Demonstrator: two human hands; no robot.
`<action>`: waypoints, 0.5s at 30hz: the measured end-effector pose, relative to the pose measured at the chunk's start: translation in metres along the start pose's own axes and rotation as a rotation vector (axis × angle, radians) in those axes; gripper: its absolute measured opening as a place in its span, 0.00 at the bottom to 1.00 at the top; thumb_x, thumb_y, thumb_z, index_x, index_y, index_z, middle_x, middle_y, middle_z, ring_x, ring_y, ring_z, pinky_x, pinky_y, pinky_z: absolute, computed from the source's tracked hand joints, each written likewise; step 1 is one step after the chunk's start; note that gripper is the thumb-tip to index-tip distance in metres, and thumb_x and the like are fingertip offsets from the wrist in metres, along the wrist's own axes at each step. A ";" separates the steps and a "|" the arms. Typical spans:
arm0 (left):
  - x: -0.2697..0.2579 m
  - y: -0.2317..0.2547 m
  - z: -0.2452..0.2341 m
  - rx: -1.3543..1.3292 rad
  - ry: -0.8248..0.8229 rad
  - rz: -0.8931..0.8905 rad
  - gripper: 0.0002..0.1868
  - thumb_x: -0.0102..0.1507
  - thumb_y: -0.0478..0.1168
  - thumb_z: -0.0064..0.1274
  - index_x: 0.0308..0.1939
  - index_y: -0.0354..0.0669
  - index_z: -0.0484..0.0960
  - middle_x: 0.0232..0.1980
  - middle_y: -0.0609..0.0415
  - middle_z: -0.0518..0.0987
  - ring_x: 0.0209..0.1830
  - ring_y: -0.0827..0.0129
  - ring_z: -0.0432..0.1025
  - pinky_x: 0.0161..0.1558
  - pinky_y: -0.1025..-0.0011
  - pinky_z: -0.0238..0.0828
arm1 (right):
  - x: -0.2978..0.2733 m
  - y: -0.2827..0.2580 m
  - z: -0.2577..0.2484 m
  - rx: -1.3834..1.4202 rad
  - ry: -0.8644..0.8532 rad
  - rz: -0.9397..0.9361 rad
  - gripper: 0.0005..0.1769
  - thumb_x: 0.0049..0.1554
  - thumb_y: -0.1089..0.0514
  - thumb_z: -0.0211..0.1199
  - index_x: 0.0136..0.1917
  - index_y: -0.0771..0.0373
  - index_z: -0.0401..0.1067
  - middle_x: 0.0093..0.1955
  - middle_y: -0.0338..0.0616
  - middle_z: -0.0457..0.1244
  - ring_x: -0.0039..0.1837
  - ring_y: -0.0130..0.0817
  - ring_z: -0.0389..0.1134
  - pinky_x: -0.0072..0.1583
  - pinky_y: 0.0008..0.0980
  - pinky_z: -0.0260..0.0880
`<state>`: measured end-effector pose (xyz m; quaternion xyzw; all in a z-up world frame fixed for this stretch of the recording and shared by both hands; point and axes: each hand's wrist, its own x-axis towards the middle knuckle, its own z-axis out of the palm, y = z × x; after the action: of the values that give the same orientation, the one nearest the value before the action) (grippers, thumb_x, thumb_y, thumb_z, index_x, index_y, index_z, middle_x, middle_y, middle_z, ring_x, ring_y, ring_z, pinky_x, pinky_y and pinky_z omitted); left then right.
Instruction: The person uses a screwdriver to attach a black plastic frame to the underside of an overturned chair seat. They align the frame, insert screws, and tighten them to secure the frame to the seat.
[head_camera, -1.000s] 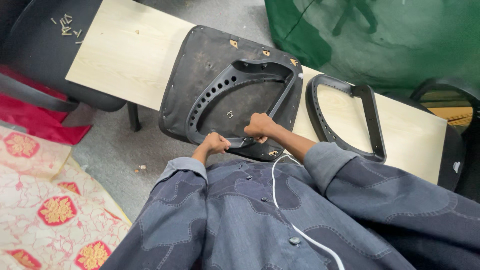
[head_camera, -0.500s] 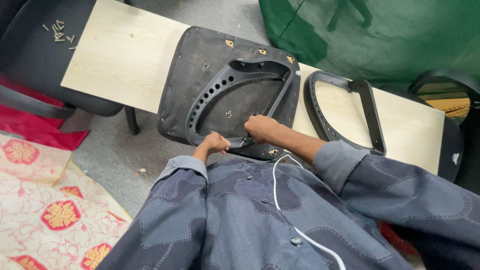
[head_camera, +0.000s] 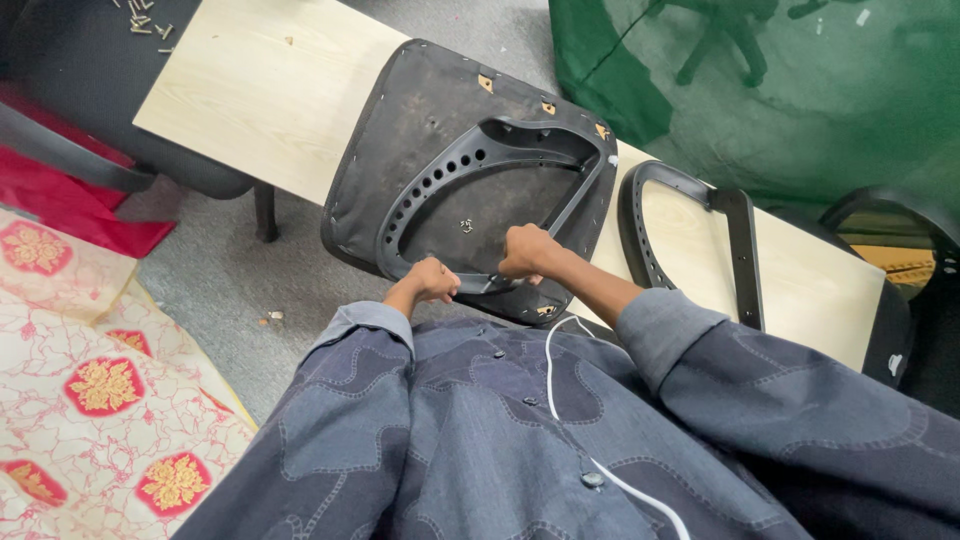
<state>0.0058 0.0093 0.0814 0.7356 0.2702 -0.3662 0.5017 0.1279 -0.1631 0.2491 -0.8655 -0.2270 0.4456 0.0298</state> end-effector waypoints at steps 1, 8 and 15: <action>0.002 0.000 0.000 0.006 -0.003 -0.006 0.10 0.62 0.41 0.56 0.41 0.42 0.88 0.40 0.54 0.87 0.36 0.69 0.83 0.40 0.67 0.77 | -0.001 0.000 -0.001 0.053 -0.007 0.031 0.11 0.48 0.62 0.60 0.30 0.73 0.76 0.28 0.55 0.68 0.33 0.44 0.74 0.43 0.39 0.79; 0.006 0.001 -0.003 0.030 -0.038 -0.009 0.10 0.63 0.42 0.55 0.43 0.43 0.87 0.41 0.56 0.88 0.37 0.70 0.84 0.41 0.68 0.78 | -0.008 -0.005 0.009 0.019 0.032 -0.004 0.12 0.49 0.61 0.61 0.32 0.74 0.76 0.31 0.59 0.70 0.36 0.46 0.77 0.46 0.37 0.79; 0.012 -0.004 0.000 0.042 -0.034 0.027 0.13 0.65 0.45 0.55 0.44 0.41 0.87 0.41 0.54 0.87 0.37 0.70 0.83 0.41 0.67 0.77 | 0.006 -0.001 0.031 -0.438 0.145 -0.289 0.11 0.46 0.62 0.69 0.45 0.67 0.80 0.48 0.58 0.71 0.54 0.54 0.74 0.53 0.47 0.76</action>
<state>0.0091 0.0107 0.0694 0.7433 0.2441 -0.3776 0.4953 0.1060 -0.1646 0.2261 -0.8396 -0.4365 0.3137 -0.0788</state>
